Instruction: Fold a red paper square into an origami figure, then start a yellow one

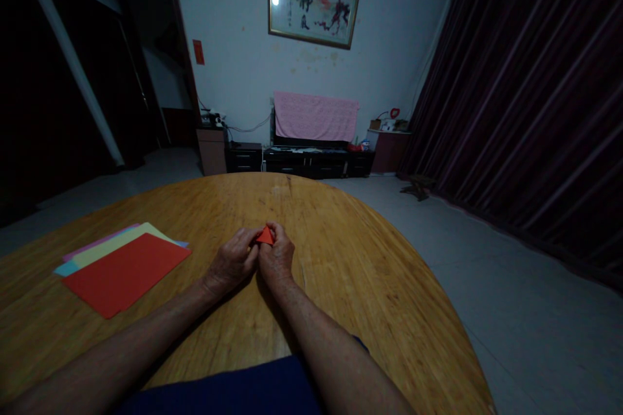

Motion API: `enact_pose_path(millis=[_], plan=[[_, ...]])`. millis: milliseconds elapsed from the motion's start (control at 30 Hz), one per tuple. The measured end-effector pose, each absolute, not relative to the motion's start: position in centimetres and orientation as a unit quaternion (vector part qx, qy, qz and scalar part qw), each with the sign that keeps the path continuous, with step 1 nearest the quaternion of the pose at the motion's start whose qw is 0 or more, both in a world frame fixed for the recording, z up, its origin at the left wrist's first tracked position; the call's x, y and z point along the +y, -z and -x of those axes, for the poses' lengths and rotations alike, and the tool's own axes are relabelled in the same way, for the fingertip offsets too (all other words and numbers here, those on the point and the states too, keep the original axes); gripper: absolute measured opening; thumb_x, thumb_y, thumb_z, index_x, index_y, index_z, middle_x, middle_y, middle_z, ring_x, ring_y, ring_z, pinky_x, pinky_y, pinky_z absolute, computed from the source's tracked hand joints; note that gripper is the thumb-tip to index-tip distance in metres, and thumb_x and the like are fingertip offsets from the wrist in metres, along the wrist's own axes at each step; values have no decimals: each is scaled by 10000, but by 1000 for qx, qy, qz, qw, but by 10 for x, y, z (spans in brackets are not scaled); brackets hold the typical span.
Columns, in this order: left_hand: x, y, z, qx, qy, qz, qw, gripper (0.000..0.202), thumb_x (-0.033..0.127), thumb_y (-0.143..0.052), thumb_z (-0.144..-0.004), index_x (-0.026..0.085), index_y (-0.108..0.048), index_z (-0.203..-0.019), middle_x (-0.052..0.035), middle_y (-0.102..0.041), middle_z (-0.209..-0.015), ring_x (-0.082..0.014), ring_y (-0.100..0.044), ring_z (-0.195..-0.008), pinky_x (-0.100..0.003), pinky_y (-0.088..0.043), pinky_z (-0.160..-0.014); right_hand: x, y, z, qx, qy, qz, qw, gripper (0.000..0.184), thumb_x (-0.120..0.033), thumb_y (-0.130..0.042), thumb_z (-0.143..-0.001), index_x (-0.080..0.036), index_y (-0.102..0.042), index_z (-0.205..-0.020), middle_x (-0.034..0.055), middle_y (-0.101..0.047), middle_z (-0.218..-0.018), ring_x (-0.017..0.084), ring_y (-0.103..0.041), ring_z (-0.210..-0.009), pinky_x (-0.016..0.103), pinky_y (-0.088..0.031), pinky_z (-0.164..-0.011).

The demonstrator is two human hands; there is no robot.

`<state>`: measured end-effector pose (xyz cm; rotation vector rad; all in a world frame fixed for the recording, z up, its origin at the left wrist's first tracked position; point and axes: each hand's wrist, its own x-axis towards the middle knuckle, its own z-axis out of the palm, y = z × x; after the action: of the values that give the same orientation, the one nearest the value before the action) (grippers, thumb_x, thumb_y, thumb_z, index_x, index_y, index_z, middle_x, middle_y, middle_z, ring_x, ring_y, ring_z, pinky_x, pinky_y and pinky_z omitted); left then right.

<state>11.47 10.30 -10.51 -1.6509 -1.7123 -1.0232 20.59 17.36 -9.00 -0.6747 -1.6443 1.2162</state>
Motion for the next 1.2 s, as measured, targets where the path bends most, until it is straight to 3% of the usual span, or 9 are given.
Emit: enact_pose_path(millis=[233,367,500,633,733,1000,1200], plan=[[101,101,-110,-675,387,572,260,352,82,-458,-795,169,-575,-1115,-81,-667,-940,-204,-644,-855,-316,-539,-764,169,90,-202,-696,-504,205,469,350,-160,-533,-724,-187,-622,-1061,52,-718,-955,186,-672,-901,310,-521,-843],[99,94,-103,-669,430,549,256,313,69,-441,-795,186,-595,-1041,-61,-673,-906,-191,-643,-827,-300,-528,-744,168,90,-197,-665,-584,165,435,472,-180,-578,-725,-177,-551,-1196,117,-674,-1147,192,-655,-1023,322,-509,-896],[96,91,-97,-674,445,532,257,271,91,-451,-809,188,-596,-1017,-57,-671,-888,-188,-638,-804,-296,-521,-720,167,85,-203,-633,-665,121,377,568,-160,-600,-705,-240,-510,-1260,112,-611,-1281,210,-635,-1065,324,-537,-815],[95,94,-95,-667,423,553,265,284,97,-438,-821,190,-589,-1042,-55,-664,-885,-180,-631,-797,-288,-520,-710,164,75,-213,-605,-726,95,314,307,-308,-538,-840,-210,-609,-1123,94,-687,-1091,206,-661,-918,285,-533,-698],[95,95,-97,-648,418,573,279,265,110,-445,-834,183,-589,-1045,-60,-660,-874,-182,-629,-786,-287,-523,-701,161,70,-216,-587,-749,105,288,280,-396,-558,-851,-199,-636,-1033,70,-690,-986,177,-651,-838,264,-514,-694],[97,93,-101,-640,450,574,242,285,123,-454,-848,175,-575,-1101,-67,-661,-941,-181,-640,-852,-300,-538,-762,160,72,-216,-576,-747,162,290,306,-339,-647,-772,-210,-635,-1049,29,-665,-858,134,-590,-685,222,-466,-584],[100,96,-102,-634,477,570,212,347,88,-456,-799,167,-589,-1110,-86,-664,-1004,-195,-639,-930,-337,-539,-826,172,80,-210,-605,-706,179,322,284,-268,-640,-730,-190,-650,-1003,15,-653,-783,124,-562,-633,232,-462,-586]])
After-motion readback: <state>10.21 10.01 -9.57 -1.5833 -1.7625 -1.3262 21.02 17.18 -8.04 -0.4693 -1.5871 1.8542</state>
